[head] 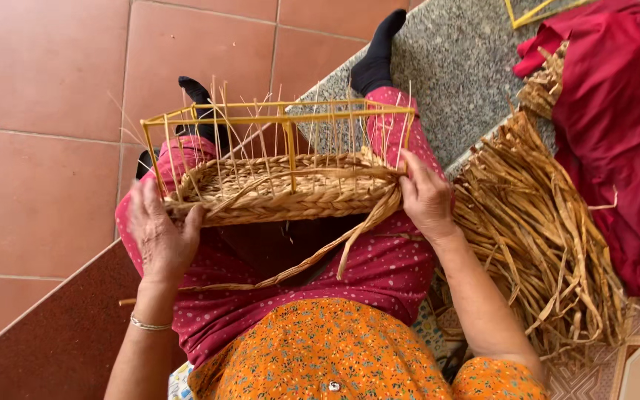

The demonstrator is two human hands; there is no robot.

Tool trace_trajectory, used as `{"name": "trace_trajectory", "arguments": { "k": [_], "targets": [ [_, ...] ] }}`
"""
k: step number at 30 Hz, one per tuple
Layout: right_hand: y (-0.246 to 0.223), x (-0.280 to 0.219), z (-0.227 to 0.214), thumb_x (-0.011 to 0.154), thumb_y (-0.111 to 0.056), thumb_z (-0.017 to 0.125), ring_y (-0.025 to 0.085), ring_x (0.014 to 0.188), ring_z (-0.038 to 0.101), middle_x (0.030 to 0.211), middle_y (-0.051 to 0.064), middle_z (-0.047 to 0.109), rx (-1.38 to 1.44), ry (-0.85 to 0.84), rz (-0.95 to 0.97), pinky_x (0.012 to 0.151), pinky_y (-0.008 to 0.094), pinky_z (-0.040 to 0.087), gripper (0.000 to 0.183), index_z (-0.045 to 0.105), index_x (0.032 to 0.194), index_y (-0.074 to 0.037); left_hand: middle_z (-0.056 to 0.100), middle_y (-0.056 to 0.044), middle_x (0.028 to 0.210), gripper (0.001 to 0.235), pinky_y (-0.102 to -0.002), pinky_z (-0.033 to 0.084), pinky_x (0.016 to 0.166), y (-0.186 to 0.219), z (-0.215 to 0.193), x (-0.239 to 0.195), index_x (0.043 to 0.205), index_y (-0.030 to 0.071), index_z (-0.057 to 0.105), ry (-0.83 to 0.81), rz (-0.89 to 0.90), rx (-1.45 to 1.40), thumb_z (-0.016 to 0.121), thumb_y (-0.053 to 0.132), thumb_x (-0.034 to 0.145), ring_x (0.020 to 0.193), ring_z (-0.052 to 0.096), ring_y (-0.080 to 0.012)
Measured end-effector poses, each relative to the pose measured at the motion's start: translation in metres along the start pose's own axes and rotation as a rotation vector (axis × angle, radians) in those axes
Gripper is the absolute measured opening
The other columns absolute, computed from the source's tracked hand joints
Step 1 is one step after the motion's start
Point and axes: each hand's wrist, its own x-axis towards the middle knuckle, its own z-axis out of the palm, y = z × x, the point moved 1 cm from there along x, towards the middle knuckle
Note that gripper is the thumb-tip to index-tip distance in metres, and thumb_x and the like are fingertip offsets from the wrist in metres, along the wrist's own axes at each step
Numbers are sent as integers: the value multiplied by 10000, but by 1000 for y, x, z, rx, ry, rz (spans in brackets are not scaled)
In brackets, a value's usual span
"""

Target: The person weaves dried palm leaves into a rectangular basket frame held on their lap. They repeatedly thread the leaves through the frame's vertical rods, pulling and adjusting the material to form the basket's base.

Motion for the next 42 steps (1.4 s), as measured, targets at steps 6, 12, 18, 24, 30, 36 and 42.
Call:
{"name": "trace_trajectory", "arguments": {
  "k": [6, 12, 18, 24, 30, 36, 42],
  "targets": [
    [-6, 7, -3, 952, 122, 584, 208, 1022, 685, 1154, 148, 656, -86, -74, -286, 873, 265, 620, 474, 612, 1389, -60, 675, -152, 1266, 325, -530, 400, 1069, 67, 6, -13, 1222, 81, 646, 159, 450, 9, 773, 137, 928, 1206, 597, -309],
    [-8, 16, -24, 865, -5, 700, 260, 924, 694, 1013, 140, 723, 150, -225, -306, 819, 374, 588, 291, 682, 1154, 26, 731, -142, 907, 119, -401, 587, 748, 144, 81, -19, 1014, -4, 714, -437, 550, -346, 682, 71, 928, 818, 707, -282],
    [-12, 15, -18, 930, -73, 756, 261, 827, 705, 883, 115, 716, 187, -112, -111, 713, 377, 558, 151, 710, 1071, -47, 720, -169, 773, 298, -405, 558, 578, 174, 156, -14, 1341, 59, 575, -927, 211, -130, 504, 119, 1058, 624, 678, -276],
    [-2, 10, -21, 960, -77, 699, 189, 844, 711, 939, 69, 722, 373, -227, 46, 730, 329, 578, 151, 718, 1110, -78, 718, -140, 764, 186, -327, 539, 486, 202, 222, 15, 1107, -25, 672, -869, 152, -419, 535, 93, 1061, 558, 605, -168],
    [-3, 14, -24, 968, -89, 712, 178, 847, 702, 926, 57, 716, 417, -243, 19, 747, 312, 564, 143, 721, 1110, -77, 674, -136, 900, 71, -281, 592, 602, 206, 217, 9, 1048, 20, 583, -350, 205, -989, 635, 44, 1007, 713, 623, -138],
    [-11, 19, -28, 916, -39, 720, 194, 947, 688, 1042, 82, 697, 487, -166, -209, 806, 305, 559, 167, 709, 1080, -63, 734, -230, 1120, 264, -382, 606, 927, 194, 175, -42, 956, 8, 667, -623, -659, -1553, 530, 214, 1049, 1003, 770, -259],
    [-16, 26, -21, 852, -88, 796, 152, 756, 684, 868, 48, 737, 329, -309, 183, 692, 314, 548, 148, 736, 986, -71, 728, -91, 1249, 205, -412, 612, 1053, 203, 149, -50, 1065, 80, 668, -535, 312, -875, 663, 278, 1015, 1190, 727, -229]
  ]
}}
